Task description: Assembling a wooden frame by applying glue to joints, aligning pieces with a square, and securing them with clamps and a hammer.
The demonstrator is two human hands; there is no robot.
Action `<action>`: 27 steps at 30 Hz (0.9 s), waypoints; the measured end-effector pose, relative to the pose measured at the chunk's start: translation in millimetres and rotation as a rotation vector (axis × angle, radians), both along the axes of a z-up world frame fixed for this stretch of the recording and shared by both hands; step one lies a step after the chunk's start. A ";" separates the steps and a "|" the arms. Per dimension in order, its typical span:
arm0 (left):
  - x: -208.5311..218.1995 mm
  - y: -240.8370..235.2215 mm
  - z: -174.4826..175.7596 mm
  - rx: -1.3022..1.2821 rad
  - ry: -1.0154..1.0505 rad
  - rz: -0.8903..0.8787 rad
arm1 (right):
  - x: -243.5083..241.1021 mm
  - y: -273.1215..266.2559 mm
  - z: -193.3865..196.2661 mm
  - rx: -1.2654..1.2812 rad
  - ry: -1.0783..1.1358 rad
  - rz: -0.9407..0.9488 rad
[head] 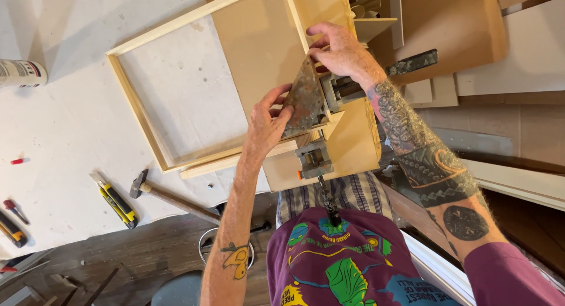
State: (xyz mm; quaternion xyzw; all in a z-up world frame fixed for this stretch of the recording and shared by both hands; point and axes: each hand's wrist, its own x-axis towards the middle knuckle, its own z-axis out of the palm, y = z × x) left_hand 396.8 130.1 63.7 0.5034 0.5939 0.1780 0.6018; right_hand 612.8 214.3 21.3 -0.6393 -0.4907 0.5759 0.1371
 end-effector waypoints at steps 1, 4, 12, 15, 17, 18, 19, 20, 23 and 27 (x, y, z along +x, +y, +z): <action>0.4 -0.3 -0.6 -0.005 0.030 -0.009 | 0.8 -0.6 -0.8 0.011 -0.008 0.012; 2.9 -0.7 3.7 -0.024 0.095 -0.024 | 1.0 -0.5 -8.7 0.027 -0.022 0.034; 10.6 -4.6 -0.4 0.024 0.252 -0.033 | 3.5 -4.2 -18.4 0.060 0.001 0.064; 6.4 -8.5 -6.7 0.133 0.262 -0.068 | 6.0 -6.2 -21.7 0.092 -0.014 0.085; -0.3 -8.0 -1.5 0.069 0.143 -0.121 | 7.3 -6.8 -19.9 0.114 0.024 0.084; -7.6 -10.3 0.2 0.069 0.142 -0.119 | 7.4 -10.5 -5.8 0.115 0.023 0.086; -15.4 -12.6 1.8 0.117 0.172 -0.207 | 7.0 -14.2 8.1 0.232 -0.024 0.133; -23.1 -15.3 3.4 0.165 0.202 -0.291 | 6.4 -17.1 22.3 0.350 -0.072 0.186; -45.1 -14.8 43.3 -0.030 0.269 -0.372 | 7.9 -29.5 65.4 0.591 0.056 0.524; -85.9 -33.4 16.9 0.043 0.301 -0.474 | -17.4 -34.0 65.2 0.611 -0.122 0.962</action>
